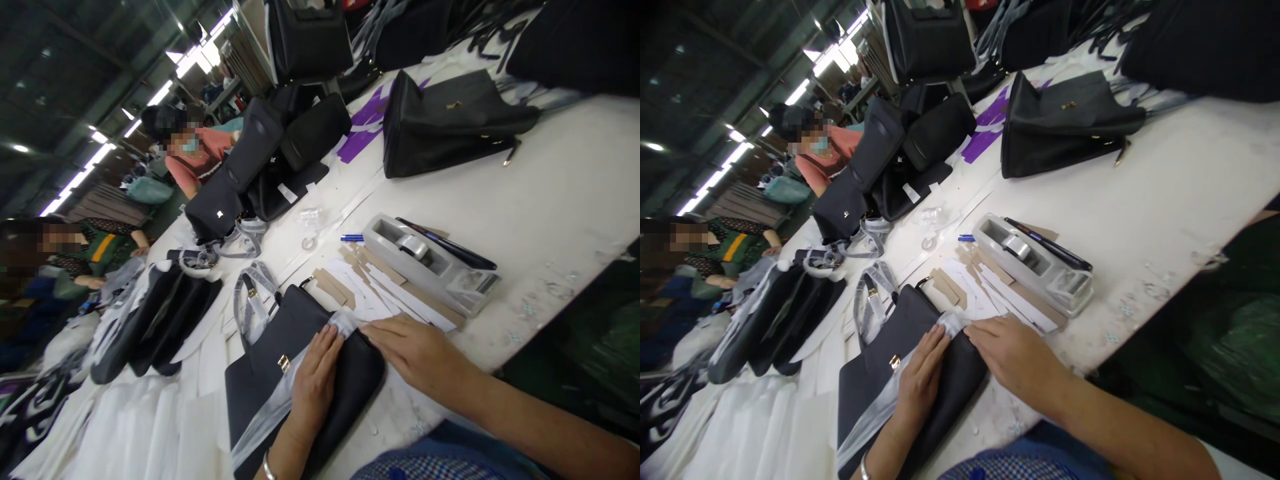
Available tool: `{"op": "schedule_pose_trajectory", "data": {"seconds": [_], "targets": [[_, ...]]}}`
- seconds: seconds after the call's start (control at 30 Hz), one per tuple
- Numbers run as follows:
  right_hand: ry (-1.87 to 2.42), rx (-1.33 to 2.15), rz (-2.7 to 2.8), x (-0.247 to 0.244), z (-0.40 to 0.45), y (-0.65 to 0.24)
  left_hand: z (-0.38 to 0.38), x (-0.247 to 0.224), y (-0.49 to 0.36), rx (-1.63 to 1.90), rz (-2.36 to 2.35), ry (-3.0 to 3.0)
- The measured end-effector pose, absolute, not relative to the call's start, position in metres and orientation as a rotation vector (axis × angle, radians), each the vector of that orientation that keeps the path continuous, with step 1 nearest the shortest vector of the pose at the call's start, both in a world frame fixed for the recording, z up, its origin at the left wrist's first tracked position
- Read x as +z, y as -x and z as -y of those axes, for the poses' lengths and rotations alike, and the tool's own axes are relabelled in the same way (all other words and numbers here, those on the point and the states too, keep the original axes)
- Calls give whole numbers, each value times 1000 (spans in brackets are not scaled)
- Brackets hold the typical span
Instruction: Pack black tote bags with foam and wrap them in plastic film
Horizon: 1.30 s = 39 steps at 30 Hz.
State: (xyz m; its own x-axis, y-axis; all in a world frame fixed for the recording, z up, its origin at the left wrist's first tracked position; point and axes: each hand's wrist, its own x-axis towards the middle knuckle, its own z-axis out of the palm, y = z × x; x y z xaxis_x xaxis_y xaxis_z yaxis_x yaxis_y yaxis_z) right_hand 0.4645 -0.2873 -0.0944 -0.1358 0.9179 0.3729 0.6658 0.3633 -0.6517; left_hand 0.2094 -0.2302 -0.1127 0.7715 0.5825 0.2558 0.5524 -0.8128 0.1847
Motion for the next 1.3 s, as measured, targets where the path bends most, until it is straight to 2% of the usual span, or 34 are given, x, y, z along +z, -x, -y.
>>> {"op": "schedule_pose_trajectory", "data": {"seconds": [0.17,0.27,0.37,0.47,0.57,0.63,0.8,0.97,1.07,1.3], "targets": [[1574,-5,1783,-58,296,-548,230,-117,-208,443,-907,-2890],[1762,-91,1749,-52,284,-583,230,-121,-207,478,-887,-2901],[1911,134,1721,-55,269,-595,230,-123,-207,507,-877,-2910],[1989,594,1546,-52,261,-592,230,-124,-207,546,-871,-2917],[1916,985,1171,-43,259,-587,229,-127,-207,573,-853,-2932],[1819,1118,1007,-39,258,-586,228,-128,-207,585,-849,-2942],[1692,1068,892,-26,262,-585,228,-133,-205,626,-838,-2941],[1573,915,854,12,291,-576,228,-135,-205,643,-837,-2945],[1578,956,794,23,314,-574,228,-133,-206,672,-837,-2938],[1682,1103,715,-12,361,-581,228,-132,-206,692,-817,-2915]]}}
